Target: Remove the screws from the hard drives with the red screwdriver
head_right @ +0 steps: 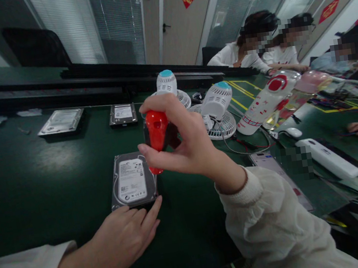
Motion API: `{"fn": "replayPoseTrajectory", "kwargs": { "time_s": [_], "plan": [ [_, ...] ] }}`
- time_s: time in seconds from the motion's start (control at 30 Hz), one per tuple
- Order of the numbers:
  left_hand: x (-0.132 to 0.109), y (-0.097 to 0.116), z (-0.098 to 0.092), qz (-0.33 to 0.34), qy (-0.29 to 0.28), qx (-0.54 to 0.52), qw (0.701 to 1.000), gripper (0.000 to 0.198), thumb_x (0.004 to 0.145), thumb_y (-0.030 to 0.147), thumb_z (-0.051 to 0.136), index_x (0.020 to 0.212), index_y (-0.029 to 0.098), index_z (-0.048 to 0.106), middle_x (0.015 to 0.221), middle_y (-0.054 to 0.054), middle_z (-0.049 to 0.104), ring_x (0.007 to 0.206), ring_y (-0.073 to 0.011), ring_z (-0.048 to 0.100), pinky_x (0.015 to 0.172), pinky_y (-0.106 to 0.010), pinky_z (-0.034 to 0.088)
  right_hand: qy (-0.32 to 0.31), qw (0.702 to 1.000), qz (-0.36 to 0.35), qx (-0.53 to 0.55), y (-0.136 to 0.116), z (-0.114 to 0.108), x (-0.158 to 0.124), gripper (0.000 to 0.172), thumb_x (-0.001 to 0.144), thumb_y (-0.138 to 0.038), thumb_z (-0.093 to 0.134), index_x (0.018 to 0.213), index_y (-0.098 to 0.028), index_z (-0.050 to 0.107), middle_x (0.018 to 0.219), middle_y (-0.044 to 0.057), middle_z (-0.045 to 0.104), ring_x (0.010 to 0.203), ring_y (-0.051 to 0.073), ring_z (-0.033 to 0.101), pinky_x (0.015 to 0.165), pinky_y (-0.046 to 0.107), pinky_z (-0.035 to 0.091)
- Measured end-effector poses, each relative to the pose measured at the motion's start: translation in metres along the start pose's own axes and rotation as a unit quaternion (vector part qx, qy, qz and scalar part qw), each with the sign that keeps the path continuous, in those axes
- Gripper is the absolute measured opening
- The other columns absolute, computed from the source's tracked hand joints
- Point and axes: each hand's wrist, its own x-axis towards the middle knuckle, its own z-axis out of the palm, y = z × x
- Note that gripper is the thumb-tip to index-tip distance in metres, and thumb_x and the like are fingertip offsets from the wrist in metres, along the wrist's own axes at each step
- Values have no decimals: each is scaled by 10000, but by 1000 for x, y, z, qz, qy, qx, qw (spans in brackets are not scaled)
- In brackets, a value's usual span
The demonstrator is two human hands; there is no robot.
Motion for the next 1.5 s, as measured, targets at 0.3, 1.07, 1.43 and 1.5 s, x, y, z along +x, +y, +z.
{"fn": "replayPoseTrajectory", "kwargs": {
  "time_s": [0.3,1.07,1.43,1.5],
  "plan": [
    [3,-1,-5,0,4,1,1000,502,960,227,554,1423,44,487,737,-56,668,584,-155,586,520,-290,359,-111,982,79,128,-10,-13,5,527,860,-265,625,1377,-274,528,1266,56,639,864,167,689,661,297,606],
    [4,-2,-5,7,8,-3,1000,501,963,228,535,1419,28,481,739,-65,678,580,-192,625,504,-310,440,-88,995,46,24,-26,-20,17,361,962,-262,472,1289,-273,625,1182,24,711,1081,211,680,932,415,573],
    [6,-3,-7,5,11,-9,1000,467,975,221,517,1400,28,505,721,-60,681,563,-190,623,491,-313,435,-102,994,33,28,-24,-18,14,421,971,-322,453,1380,-299,553,1143,29,699,1047,217,668,907,404,572],
    [6,-3,-7,5,15,-6,1000,464,970,225,528,1391,29,517,713,-59,679,559,-186,622,493,-306,434,-85,996,32,8,-24,-17,14,391,946,-350,528,1330,-309,593,988,13,706,912,197,675,820,374,584]
  ]
}}
